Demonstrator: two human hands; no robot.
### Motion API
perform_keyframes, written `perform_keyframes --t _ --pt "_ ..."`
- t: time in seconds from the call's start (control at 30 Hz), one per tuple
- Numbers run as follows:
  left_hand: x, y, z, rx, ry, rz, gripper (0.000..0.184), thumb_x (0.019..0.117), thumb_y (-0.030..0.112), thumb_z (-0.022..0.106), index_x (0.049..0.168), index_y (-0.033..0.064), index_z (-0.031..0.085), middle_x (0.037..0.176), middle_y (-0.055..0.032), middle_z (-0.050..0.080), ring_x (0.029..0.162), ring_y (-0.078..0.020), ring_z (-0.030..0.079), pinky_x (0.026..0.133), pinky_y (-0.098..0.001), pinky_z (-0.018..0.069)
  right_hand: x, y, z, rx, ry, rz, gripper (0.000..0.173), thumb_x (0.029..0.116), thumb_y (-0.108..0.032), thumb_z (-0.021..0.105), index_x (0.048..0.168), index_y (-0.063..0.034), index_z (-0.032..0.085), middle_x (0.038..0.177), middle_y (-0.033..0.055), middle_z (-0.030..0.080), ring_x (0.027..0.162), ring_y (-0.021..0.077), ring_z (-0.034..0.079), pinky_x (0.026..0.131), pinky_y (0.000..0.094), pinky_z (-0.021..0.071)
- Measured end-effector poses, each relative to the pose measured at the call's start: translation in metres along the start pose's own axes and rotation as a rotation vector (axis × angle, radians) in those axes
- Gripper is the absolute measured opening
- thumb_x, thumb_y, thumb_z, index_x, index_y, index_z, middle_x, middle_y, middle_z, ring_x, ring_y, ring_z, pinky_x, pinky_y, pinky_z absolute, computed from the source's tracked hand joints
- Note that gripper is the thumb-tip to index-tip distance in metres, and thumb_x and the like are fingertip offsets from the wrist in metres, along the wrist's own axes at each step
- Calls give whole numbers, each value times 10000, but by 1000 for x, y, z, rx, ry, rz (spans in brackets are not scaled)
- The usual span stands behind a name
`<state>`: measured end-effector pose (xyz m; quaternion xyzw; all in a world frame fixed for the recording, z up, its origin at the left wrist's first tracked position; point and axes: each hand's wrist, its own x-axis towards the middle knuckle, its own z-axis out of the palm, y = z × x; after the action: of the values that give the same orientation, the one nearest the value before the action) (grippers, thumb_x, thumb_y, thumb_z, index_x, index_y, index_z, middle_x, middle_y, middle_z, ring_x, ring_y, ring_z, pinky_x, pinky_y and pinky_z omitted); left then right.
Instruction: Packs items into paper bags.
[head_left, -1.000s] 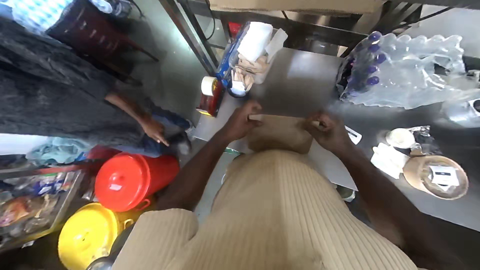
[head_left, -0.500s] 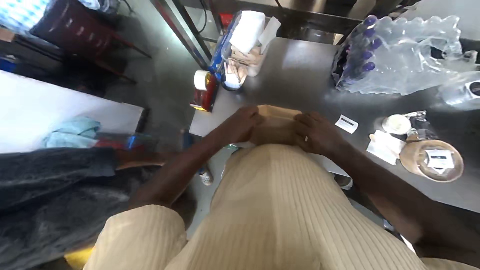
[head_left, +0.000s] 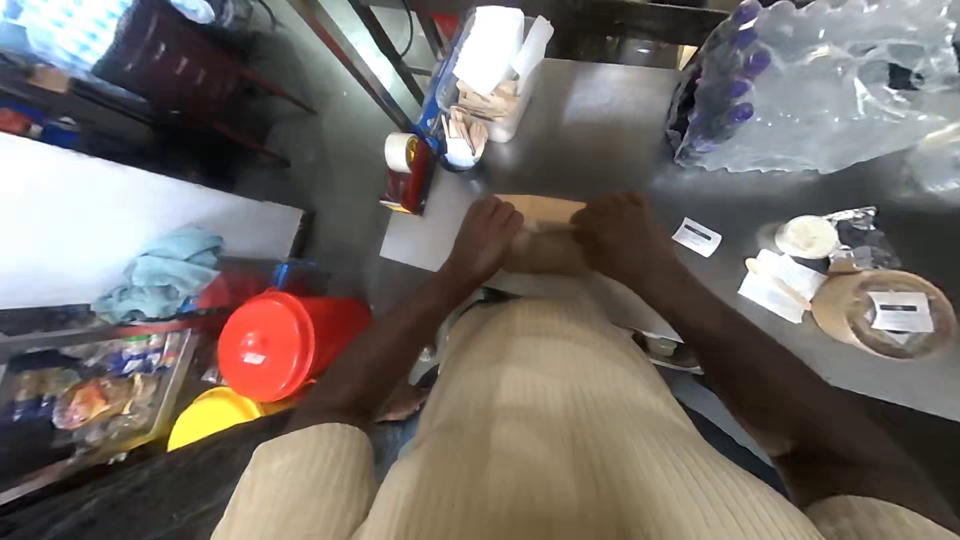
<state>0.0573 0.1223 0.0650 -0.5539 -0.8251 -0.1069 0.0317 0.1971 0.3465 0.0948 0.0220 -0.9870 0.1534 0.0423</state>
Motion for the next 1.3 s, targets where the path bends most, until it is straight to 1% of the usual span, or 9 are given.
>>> perform_keyframes --t 0.37,0.5,0.7,0.83,0.93,1.07,1.17,1.23,1.3 --pt "1 12 22 78 156 78 180 973 149 619 1097 111 744 1074 -71 714 1050 -243 658 978 -452 507 33 -21 15 -95 -22 -246 107 912 -84 656 970 -98 743 957 86 697 905 299 679 856 521 545" --pt "11 12 17 84 148 135 167 974 123 619 1093 138 734 1089 -50 727 1076 -223 676 1017 -443 517 13 -13 -7 -136 -272 60 229 943 -121 662 1154 -59 726 1205 183 697 1154 400 642 1029 610 461" --pt "21 -13 -5 -13 -64 189 286 1001 152 607 1276 111 675 1244 -97 691 1202 -273 639 1075 -462 493 -35 37 21 -320 117 61 221 959 -111 545 969 30 714 961 252 690 921 464 680 828 622 527" --pt "30 -43 2 -113 -1 312 241 1018 137 564 1220 114 695 1160 -95 701 1146 -265 648 1049 -426 503 -26 -19 20 -240 217 418 337 1035 -187 494 1172 86 637 1188 364 600 1138 586 568 957 726 431" --pt "48 -61 6 -193 12 448 212 1005 132 583 1172 120 712 1103 -70 721 1088 -252 670 986 -424 531 -1 -122 51 -94 313 485 411 1004 -238 595 1212 113 634 1251 407 578 1189 618 538 1003 736 406" --pt "62 -69 -3 -250 -84 564 249 1029 74 501 1151 107 716 1091 -64 720 1081 -256 672 970 -431 540 80 -217 163 447 76 328 331 942 -313 673 1072 -15 738 1052 174 728 995 323 700 892 509 577" --pt "64 -69 -10 -260 -78 566 240 1019 79 514 1120 126 727 1041 -47 723 1030 -238 681 947 -411 548 208 -227 175 686 -449 668 428 1066 -268 533 1428 -40 556 1387 133 621 1281 214 585 1122 409 435" --pt "65 -66 -17 -274 -118 509 236 1016 95 526 1124 134 732 1047 -41 726 1032 -230 677 959 -410 529 254 -222 216 1043 -40 825 375 1066 -274 561 1298 13 629 1149 186 683 977 228 664 876 397 557" --pt "61 -62 -20 -298 -136 442 220 1014 107 536 1101 148 734 1031 -24 725 1023 -215 676 962 -398 528 275 -229 236 1176 197 980 442 1034 -440 595 1114 -19 702 958 136 694 801 215 641 733 436 546"
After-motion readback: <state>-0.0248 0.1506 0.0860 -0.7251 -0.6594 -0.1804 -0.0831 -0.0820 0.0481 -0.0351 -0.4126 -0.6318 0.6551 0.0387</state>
